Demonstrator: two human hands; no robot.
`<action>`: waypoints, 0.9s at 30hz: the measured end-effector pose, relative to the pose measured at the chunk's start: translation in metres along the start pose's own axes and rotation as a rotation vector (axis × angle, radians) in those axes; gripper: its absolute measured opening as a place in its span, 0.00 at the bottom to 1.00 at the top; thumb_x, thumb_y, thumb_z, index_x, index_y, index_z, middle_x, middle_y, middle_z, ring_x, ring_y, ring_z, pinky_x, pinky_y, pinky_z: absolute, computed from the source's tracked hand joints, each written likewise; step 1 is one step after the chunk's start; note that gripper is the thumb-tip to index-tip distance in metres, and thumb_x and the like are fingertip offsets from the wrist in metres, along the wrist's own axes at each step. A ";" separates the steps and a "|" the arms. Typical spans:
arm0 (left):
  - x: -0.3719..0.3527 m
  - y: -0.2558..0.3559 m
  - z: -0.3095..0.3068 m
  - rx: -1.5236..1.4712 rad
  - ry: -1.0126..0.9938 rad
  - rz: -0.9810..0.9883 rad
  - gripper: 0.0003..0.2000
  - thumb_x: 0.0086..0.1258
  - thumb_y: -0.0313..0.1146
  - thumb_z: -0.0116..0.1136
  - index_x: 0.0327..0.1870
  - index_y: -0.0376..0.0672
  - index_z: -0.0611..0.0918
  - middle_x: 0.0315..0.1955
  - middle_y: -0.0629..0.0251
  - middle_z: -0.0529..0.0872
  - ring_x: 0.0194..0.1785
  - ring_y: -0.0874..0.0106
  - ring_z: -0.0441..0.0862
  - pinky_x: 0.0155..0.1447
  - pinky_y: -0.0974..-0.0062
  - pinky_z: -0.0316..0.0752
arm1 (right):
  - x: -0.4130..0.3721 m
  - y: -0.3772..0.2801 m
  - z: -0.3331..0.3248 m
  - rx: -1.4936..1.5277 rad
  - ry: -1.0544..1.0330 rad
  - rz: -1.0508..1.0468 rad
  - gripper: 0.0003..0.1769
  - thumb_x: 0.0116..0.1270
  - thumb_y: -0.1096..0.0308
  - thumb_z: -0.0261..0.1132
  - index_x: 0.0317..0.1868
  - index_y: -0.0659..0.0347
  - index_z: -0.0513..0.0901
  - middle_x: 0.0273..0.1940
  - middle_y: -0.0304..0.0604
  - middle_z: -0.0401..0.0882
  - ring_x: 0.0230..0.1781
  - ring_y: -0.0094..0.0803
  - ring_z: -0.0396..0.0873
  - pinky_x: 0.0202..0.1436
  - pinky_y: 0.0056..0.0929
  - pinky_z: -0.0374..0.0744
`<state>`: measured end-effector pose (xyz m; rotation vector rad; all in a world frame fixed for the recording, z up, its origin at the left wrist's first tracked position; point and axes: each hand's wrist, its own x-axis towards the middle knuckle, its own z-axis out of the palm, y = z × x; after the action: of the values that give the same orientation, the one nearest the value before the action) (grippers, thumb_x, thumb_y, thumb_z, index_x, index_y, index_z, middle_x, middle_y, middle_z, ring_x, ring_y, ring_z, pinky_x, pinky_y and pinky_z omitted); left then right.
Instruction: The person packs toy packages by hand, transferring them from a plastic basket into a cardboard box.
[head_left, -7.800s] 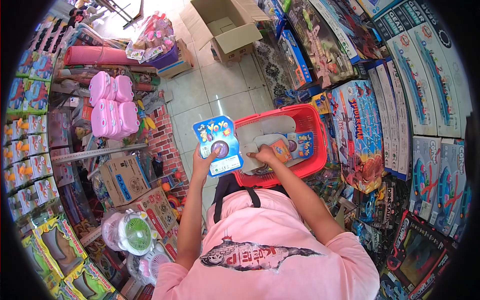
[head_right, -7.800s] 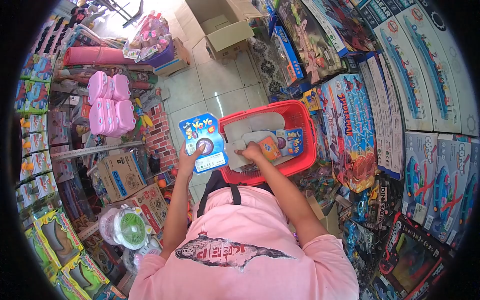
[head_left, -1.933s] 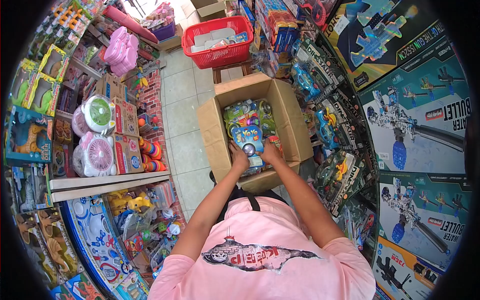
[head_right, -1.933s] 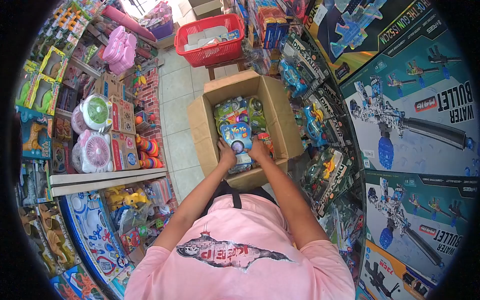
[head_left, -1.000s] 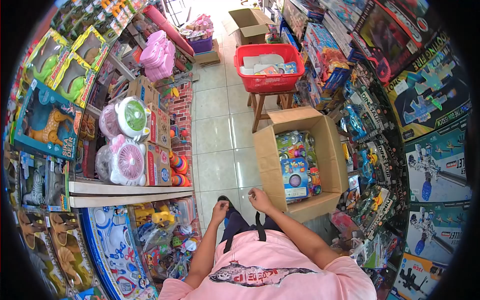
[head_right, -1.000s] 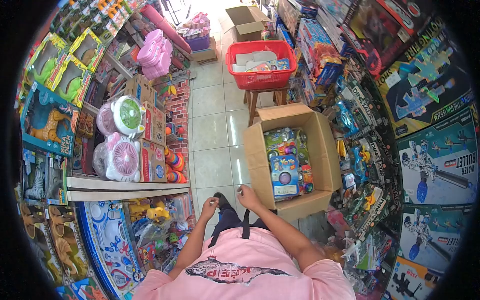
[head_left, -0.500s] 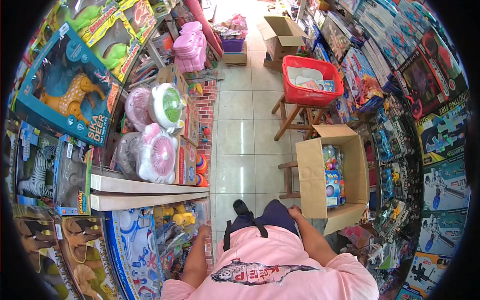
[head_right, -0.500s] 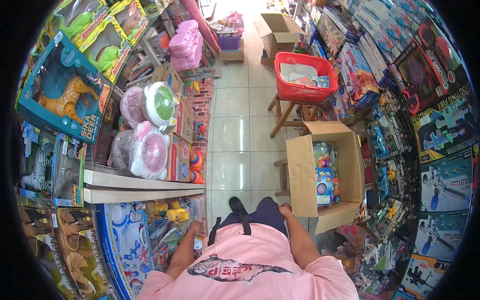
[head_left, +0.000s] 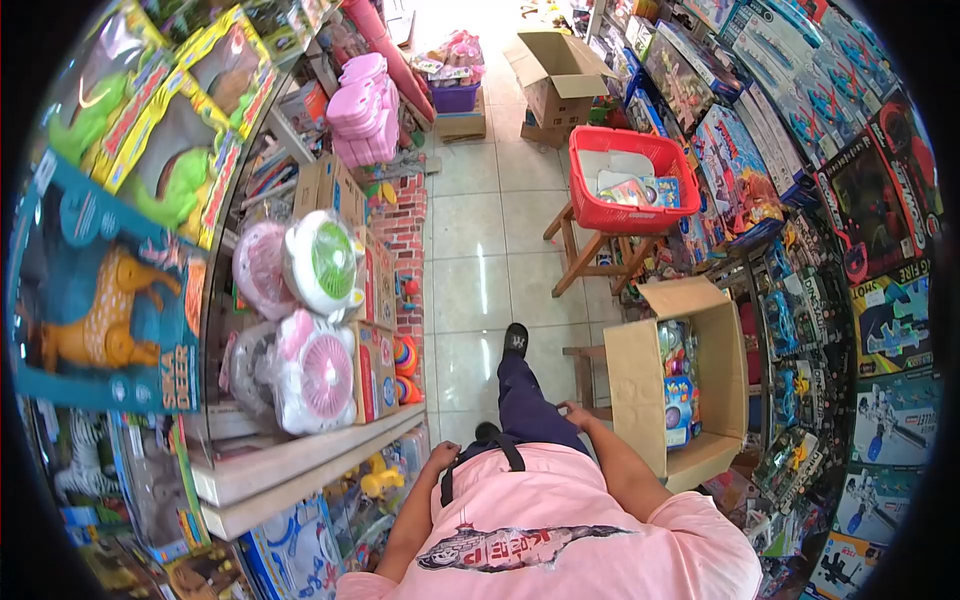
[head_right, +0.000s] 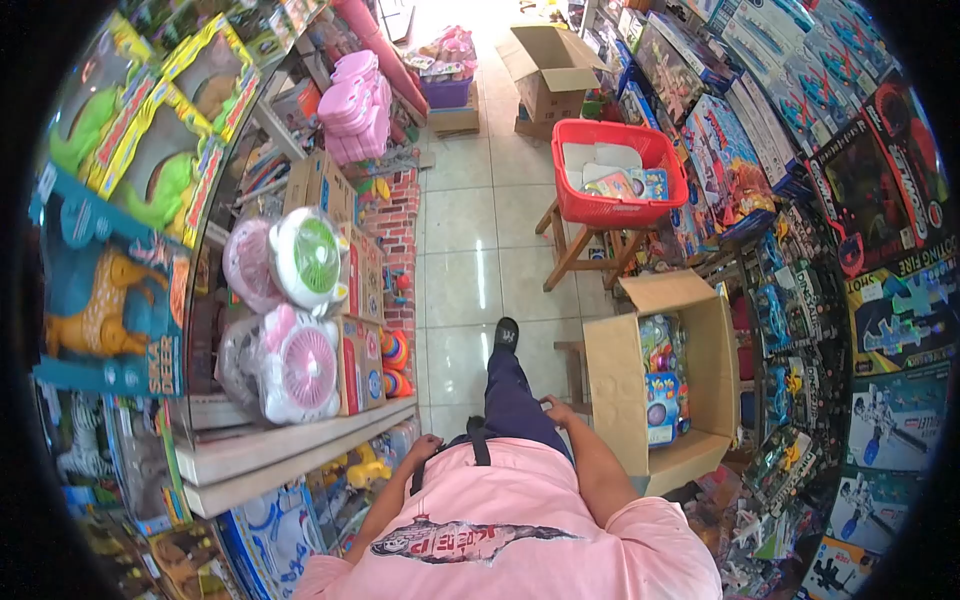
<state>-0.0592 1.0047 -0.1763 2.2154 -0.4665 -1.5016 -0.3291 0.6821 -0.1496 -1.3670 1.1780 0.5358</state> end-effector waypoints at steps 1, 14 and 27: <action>0.007 0.014 -0.012 0.016 -0.004 -0.009 0.20 0.69 0.48 0.59 0.47 0.36 0.85 0.35 0.57 0.89 0.37 0.67 0.87 0.44 0.68 0.80 | 0.010 -0.011 -0.010 -0.033 -0.094 0.066 0.37 0.55 0.57 0.71 0.66 0.49 0.71 0.44 0.52 0.84 0.38 0.39 0.85 0.43 0.41 0.84; 0.157 0.183 -0.153 -0.299 0.033 -0.226 0.12 0.72 0.41 0.54 0.38 0.41 0.82 0.29 0.63 0.84 0.25 0.68 0.81 0.29 0.69 0.75 | 0.161 -0.190 -0.190 -0.029 0.298 -0.167 0.14 0.62 0.64 0.61 0.44 0.62 0.84 0.30 0.47 0.85 0.24 0.32 0.84 0.26 0.34 0.81; 0.350 0.372 -0.214 -0.147 -0.095 0.122 0.16 0.70 0.40 0.62 0.46 0.34 0.81 0.33 0.59 0.85 0.31 0.69 0.83 0.38 0.71 0.80 | 0.159 -0.165 -0.248 0.826 0.345 0.198 0.15 0.69 0.62 0.60 0.53 0.60 0.77 0.38 0.45 0.84 0.23 0.32 0.82 0.18 0.29 0.72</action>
<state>0.2511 0.5464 -0.1901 1.9750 -0.4945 -1.5299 -0.2057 0.3679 -0.1620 -0.6379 1.5856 -0.0832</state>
